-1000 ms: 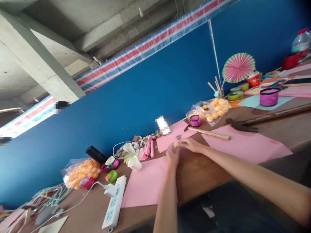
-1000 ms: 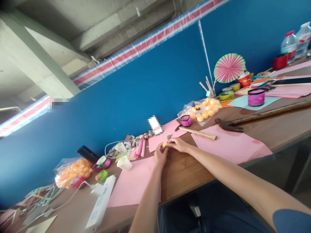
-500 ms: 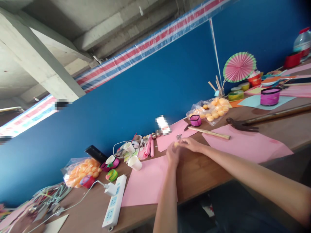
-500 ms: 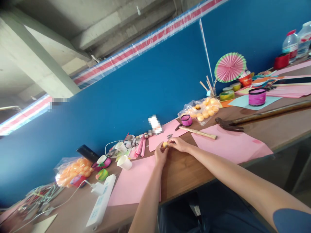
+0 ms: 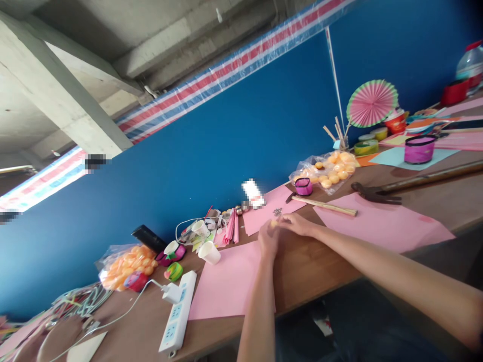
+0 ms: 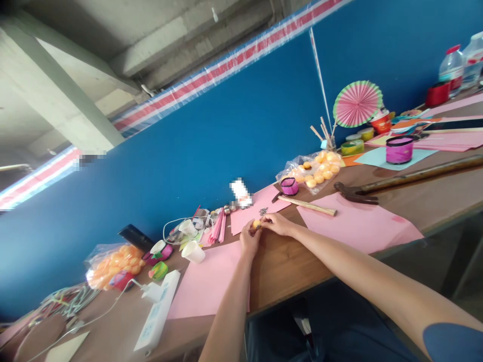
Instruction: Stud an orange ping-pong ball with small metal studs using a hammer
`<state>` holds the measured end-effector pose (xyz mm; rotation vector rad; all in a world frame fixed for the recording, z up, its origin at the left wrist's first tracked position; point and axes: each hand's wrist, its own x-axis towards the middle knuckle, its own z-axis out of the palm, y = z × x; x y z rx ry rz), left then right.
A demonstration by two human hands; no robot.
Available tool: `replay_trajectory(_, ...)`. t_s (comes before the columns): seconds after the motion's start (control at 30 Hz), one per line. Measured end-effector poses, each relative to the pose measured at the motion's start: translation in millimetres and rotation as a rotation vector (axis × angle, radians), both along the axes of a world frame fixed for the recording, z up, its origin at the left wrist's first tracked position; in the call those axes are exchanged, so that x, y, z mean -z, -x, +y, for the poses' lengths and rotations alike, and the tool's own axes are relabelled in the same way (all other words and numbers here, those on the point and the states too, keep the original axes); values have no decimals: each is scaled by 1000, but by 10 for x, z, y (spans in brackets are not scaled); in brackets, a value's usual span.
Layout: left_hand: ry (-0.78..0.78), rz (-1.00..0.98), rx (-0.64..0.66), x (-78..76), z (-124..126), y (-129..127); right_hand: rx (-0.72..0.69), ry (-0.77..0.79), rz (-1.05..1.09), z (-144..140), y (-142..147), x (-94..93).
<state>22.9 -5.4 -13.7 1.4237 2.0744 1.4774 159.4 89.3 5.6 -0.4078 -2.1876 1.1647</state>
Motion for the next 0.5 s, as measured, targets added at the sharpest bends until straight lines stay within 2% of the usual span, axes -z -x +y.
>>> replay_trajectory(0.5, 20, -12, 16, 10, 4, 4, -5, -3, -11, -8, -8, -6)
